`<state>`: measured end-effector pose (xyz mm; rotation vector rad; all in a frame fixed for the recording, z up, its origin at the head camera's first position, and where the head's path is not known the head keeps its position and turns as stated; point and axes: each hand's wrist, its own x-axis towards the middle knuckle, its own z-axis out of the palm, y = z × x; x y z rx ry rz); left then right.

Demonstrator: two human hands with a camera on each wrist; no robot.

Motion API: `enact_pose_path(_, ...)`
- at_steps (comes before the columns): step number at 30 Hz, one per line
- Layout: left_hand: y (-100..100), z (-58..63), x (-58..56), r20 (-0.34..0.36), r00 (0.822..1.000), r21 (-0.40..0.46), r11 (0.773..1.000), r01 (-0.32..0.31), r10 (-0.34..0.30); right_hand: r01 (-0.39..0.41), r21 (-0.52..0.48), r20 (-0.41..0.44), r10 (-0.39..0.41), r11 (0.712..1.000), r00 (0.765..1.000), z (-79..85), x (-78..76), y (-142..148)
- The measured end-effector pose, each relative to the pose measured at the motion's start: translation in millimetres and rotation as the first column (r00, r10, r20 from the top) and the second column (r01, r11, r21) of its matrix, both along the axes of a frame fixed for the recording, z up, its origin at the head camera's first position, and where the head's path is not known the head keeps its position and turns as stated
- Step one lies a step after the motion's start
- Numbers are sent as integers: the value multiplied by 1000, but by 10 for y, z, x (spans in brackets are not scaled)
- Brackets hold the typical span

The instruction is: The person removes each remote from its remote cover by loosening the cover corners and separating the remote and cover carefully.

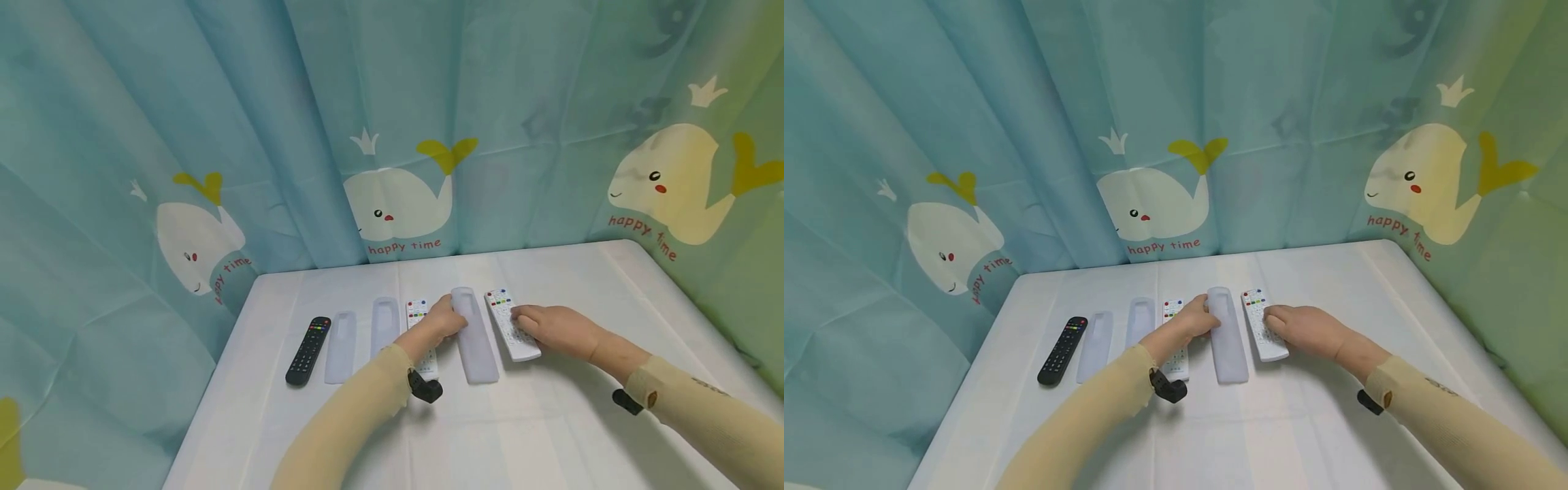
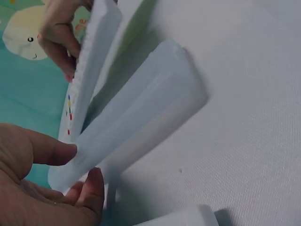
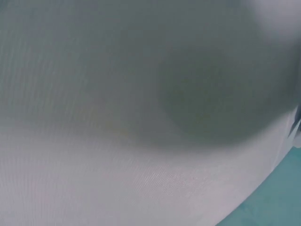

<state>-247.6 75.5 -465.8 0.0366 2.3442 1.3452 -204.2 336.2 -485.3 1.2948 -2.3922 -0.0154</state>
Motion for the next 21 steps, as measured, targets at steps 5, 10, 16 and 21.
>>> enact_pose_path(5, -38, 25, -10, -12, 1000, -87, 996, 14, -15, -77, 88, -75, 84, 993, 994, -2, -32, 1)
enact_pose_path(10, -81, 81, 15, -2, 1000, -76, 997, 23, -23, -105, 138, -115, 121, 985, 986, -31, -60, -6)
enact_pose_path(16, -226, 176, 107, -69, 993, -48, 995, 87, -90, -127, 162, -152, 152, 979, 977, -82, -57, -18)
enact_pose_path(21, -485, 259, 206, -200, 959, -77, 979, 190, -202, -116, 183, -163, 146, 976, 976, -119, -49, 15)
